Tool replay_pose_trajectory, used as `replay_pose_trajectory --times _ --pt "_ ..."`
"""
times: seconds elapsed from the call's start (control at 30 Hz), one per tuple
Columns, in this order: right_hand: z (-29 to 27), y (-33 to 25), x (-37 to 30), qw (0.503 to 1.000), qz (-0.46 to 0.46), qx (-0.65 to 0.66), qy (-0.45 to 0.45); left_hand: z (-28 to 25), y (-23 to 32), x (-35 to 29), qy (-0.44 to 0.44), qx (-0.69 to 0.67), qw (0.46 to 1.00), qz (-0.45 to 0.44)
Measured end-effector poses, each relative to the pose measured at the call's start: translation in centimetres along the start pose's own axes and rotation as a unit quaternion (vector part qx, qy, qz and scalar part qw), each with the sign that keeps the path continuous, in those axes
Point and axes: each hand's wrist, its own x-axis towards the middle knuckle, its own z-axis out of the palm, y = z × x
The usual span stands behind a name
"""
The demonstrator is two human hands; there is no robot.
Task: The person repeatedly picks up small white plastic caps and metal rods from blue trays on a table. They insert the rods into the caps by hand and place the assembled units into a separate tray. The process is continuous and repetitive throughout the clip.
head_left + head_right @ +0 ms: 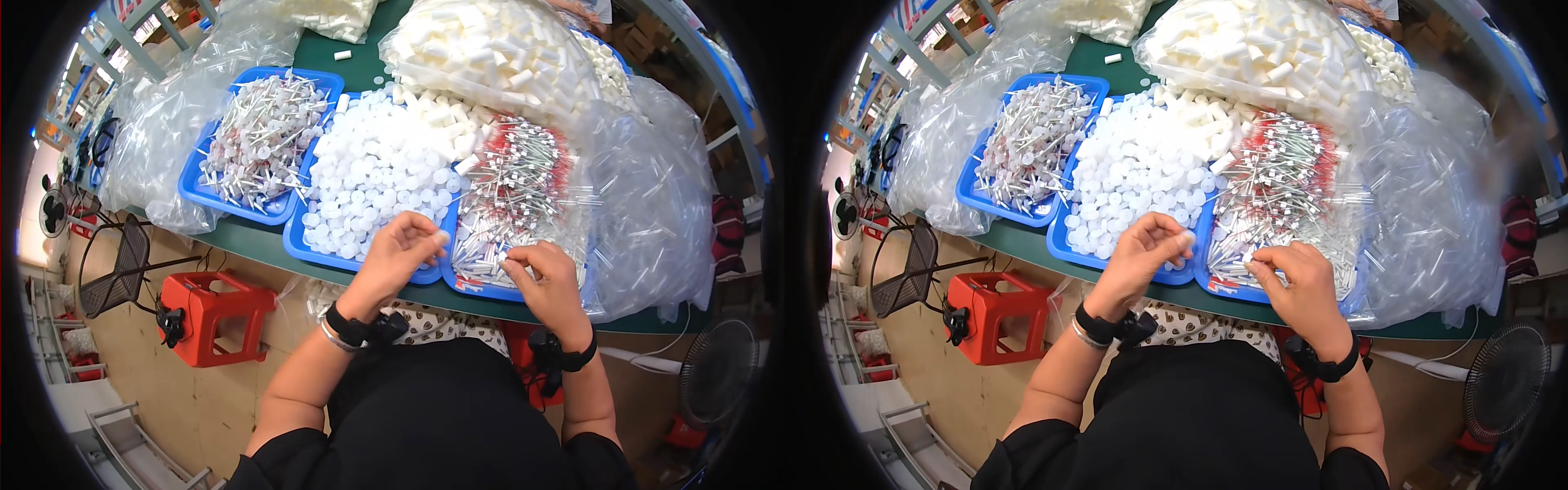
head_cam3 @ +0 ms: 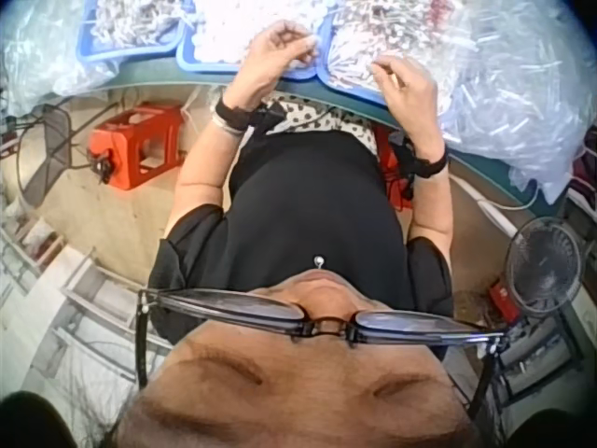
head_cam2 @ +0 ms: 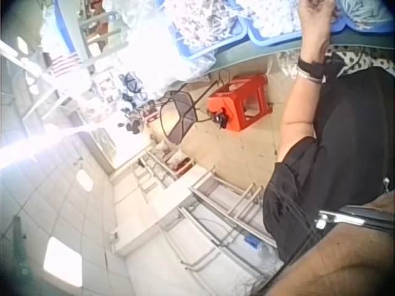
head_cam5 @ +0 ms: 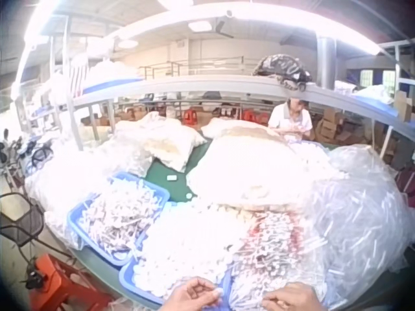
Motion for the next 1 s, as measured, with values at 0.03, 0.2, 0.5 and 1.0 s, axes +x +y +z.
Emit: replay_pose_trajectory --times 0.03,0.2,0.5,1.0 --pt "0.1 -0.2 0.1 0.999 -0.036 -0.009 0.003 0.8 0.0 -0.5 -0.018 -0.081 0.996 -0.032" --pt "0.4 -0.7 -0.1 0.992 -0.095 -0.077 -0.006 2.0 -1.8 -1.0 -0.073 -0.267 0.954 -0.114" --pt "0.2 -0.8 -0.2 0.982 -0.128 -0.14 0.01 2.5 -2.0 -1.3 -0.046 -0.256 0.959 -0.114" --pt "0.3 -1.2 -0.4 0.965 -0.182 -0.186 0.012 2.6 -2.7 -1.0 -0.074 -0.308 0.94 -0.124"
